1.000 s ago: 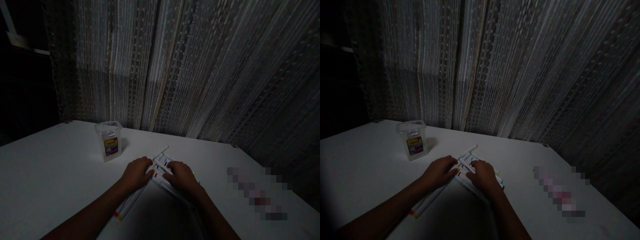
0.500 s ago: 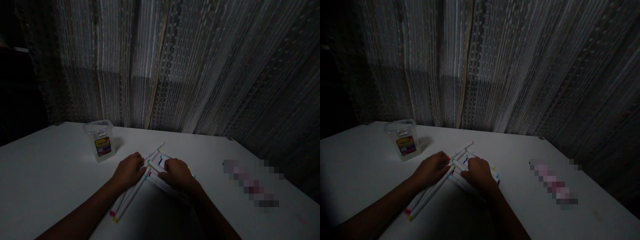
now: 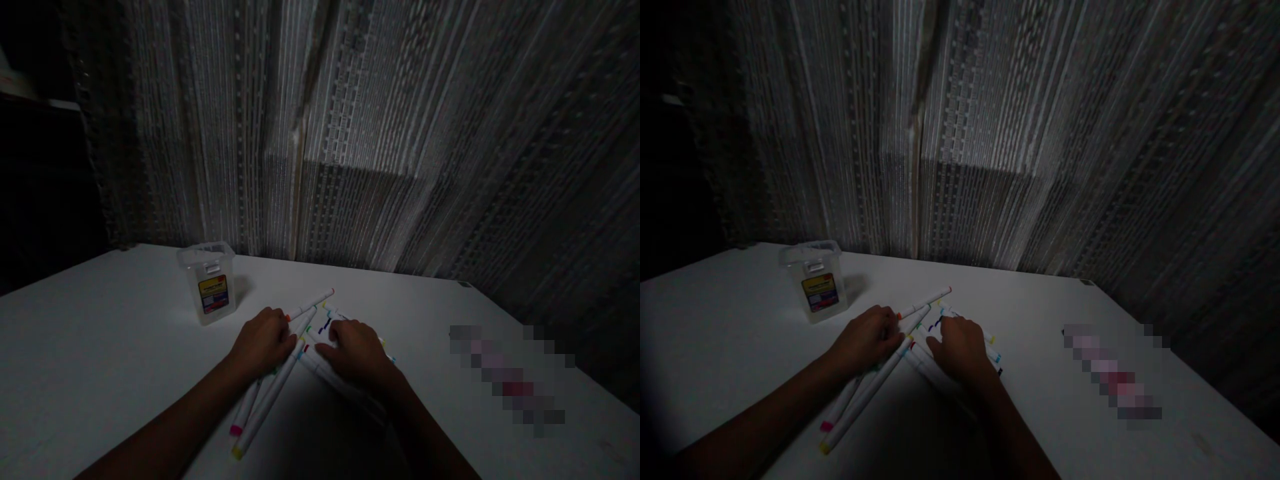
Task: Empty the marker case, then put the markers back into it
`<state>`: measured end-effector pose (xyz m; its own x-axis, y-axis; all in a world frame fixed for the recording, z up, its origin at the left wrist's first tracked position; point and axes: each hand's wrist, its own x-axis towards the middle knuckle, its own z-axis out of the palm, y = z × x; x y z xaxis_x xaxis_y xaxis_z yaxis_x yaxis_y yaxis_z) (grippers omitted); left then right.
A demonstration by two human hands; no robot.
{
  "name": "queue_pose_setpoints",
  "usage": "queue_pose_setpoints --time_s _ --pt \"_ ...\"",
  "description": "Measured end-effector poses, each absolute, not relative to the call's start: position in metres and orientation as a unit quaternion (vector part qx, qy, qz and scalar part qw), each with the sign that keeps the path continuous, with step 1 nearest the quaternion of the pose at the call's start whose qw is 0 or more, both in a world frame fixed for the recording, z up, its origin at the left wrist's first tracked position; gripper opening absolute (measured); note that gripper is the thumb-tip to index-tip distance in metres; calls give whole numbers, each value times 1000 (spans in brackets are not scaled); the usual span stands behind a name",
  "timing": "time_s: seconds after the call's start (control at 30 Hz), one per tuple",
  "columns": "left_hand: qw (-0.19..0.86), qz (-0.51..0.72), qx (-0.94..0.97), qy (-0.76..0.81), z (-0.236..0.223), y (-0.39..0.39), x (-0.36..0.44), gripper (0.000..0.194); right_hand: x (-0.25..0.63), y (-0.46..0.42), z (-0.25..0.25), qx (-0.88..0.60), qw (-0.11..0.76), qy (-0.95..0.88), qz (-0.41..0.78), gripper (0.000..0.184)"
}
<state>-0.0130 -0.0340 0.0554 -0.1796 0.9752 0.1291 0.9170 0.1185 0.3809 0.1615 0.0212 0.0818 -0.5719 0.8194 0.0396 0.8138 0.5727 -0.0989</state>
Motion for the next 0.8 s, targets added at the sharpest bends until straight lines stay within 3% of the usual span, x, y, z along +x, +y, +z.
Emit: queue_pose_setpoints --time_s 0.1,0.2,0.37,0.5,0.63,0.8 --pt "68 192 638 742 56 -34 -13 19 157 14 86 -420 -2 -905 68 36" --pt "80 188 644 738 57 -35 -13 22 154 12 85 -399 -25 -914 61 31" --pt "88 194 660 721 56 -36 -12 20 159 21 75 -439 18 -898 34 27" --pt "77 224 676 697 45 -33 -14 29 161 23 73 -451 47 -891 29 26" --pt "79 218 705 670 35 -30 -18 40 157 16 74 -387 56 -919 49 34" --pt "70 201 710 671 39 -31 -16 32 152 12 67 -303 56 -951 36 31"
